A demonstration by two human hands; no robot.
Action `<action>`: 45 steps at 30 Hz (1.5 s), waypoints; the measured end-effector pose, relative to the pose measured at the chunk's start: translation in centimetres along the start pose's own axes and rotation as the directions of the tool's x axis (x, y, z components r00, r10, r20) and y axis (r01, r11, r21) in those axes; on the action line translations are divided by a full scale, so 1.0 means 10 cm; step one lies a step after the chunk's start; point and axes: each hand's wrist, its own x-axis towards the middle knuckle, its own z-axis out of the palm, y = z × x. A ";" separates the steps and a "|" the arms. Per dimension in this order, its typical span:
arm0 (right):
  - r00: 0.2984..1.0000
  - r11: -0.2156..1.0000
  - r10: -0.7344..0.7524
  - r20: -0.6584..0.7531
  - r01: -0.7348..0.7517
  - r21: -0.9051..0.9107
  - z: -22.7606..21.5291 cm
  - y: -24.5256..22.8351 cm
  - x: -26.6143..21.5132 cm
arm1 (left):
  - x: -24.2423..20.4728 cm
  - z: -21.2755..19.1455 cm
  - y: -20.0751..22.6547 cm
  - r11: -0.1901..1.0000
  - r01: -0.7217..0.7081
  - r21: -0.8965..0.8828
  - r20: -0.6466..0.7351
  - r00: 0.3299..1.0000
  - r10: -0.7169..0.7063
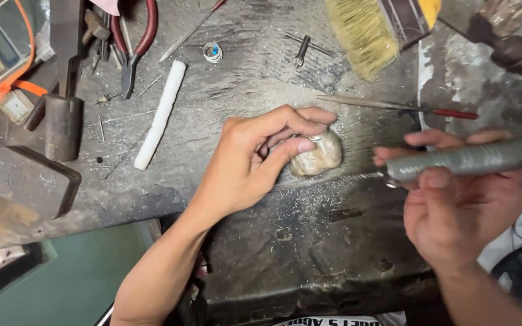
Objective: Polishing and refining a jewelry piece using a rotary tool, a hand file, and a cleaning brush at a workshop bench.
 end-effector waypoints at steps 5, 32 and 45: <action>0.967 0.954 -0.133 0.219 0.185 -0.236 0.22 0.01 0.26 | -0.02 0.05 -0.15 0.996 -0.015 0.083 -0.046 0.999 0.018; 0.939 0.636 -0.064 0.337 0.299 -0.712 0.24 -0.17 0.15 | 0.07 -0.01 0.01 0.996 0.043 0.072 0.067 0.997 -0.048; 0.954 0.720 -0.169 0.246 0.290 -0.630 0.24 0.00 0.11 | 0.10 -0.01 0.03 0.999 0.049 -0.007 0.088 0.995 -0.048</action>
